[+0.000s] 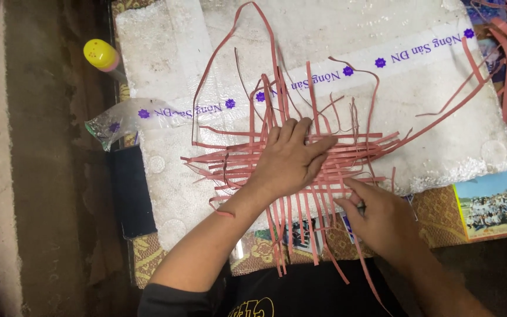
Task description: The person is weaving pink plastic strips together on a white foam surface to create a flat woven base.
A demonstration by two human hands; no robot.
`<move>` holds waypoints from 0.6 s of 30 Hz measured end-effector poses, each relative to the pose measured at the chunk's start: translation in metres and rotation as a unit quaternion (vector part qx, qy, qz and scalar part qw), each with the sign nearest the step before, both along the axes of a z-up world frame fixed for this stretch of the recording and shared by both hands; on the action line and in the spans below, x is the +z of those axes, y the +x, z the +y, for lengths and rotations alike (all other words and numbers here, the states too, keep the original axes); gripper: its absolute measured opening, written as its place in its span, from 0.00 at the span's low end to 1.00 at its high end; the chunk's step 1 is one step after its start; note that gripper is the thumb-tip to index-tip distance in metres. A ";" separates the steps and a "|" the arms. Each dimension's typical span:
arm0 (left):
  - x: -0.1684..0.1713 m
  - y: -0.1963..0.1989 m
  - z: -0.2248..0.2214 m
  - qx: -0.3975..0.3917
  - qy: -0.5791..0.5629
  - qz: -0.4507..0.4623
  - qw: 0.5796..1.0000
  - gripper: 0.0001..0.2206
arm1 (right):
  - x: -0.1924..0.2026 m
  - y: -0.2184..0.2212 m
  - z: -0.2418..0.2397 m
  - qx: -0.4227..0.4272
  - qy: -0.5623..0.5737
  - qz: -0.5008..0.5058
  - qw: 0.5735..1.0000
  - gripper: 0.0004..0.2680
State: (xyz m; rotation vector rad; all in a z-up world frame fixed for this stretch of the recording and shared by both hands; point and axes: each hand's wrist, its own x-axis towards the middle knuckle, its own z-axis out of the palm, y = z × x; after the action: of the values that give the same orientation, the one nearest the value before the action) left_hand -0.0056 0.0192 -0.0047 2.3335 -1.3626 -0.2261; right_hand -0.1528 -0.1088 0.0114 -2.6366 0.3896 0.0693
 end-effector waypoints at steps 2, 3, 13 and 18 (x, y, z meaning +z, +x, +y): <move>0.000 -0.002 0.000 0.013 -0.021 -0.007 1.000 0.16 | 0.015 0.005 0.006 -0.018 0.046 -0.006 0.999 0.14; -0.001 -0.004 0.000 0.025 -0.041 -0.014 0.999 0.15 | 0.021 0.007 0.009 -0.036 0.093 -0.010 0.995 0.13; -0.003 -0.003 -0.004 0.024 -0.029 -0.019 0.999 0.15 | -0.004 -0.001 0.006 -0.017 0.015 -0.022 1.000 0.15; 0.000 -0.002 -0.003 0.024 -0.025 -0.003 0.999 0.16 | 0.011 -0.001 0.009 -0.110 0.275 0.032 0.955 0.17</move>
State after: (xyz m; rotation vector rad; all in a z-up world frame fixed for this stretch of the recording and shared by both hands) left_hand -0.0078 0.0158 -0.0052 2.3242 -1.2987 -0.1703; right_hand -0.1533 -0.0993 0.0224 -2.0338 0.5886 0.1652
